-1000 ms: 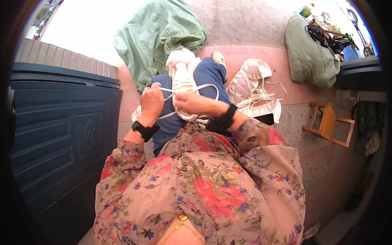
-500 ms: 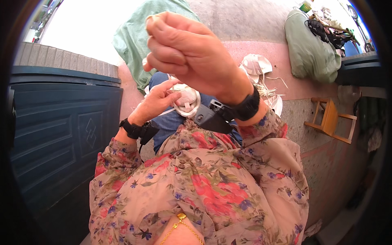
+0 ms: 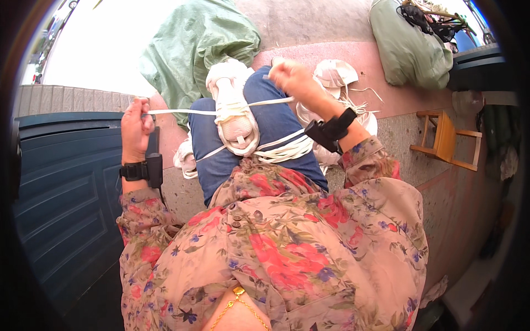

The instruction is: Threading laces through the eyelets of several pairs of white shoes while sitting down.

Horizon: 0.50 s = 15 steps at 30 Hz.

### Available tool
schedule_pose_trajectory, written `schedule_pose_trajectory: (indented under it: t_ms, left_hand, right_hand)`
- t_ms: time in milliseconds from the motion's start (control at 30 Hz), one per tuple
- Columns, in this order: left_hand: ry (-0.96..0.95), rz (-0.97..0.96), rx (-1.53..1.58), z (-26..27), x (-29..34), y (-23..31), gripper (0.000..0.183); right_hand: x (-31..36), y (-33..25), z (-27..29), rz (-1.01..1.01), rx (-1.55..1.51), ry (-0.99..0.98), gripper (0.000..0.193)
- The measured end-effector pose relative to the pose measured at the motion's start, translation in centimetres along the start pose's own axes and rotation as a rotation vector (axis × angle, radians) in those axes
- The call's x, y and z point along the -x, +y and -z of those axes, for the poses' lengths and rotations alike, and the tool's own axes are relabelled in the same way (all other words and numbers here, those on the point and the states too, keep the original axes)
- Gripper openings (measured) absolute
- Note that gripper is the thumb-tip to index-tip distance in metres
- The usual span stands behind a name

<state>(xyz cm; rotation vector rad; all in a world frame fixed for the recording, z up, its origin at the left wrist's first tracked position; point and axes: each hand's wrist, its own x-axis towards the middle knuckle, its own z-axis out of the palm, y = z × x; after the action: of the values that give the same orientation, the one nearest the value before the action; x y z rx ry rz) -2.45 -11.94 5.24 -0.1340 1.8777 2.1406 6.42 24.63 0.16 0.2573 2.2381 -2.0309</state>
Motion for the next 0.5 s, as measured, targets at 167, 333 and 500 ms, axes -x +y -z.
schedule_pose_trajectory:
  t_ms: [167,333,500]
  left_hand:
    - [-0.107,0.213,-0.64,-4.4,2.8,-4.3,0.021]
    - [-0.249,0.296,-0.67,-7.2,5.2,-7.1,0.021]
    - [-0.267,0.267,-0.693,-7.0,5.4,-8.5,0.024]
  right_hand:
    - [2.9,5.3,-4.9,0.117,0.333,-0.175,0.019]
    - [2.7,5.5,-6.5,0.15,0.845,-0.082,0.021]
    - [2.8,5.6,-6.6,0.229,0.817,-0.039,0.019]
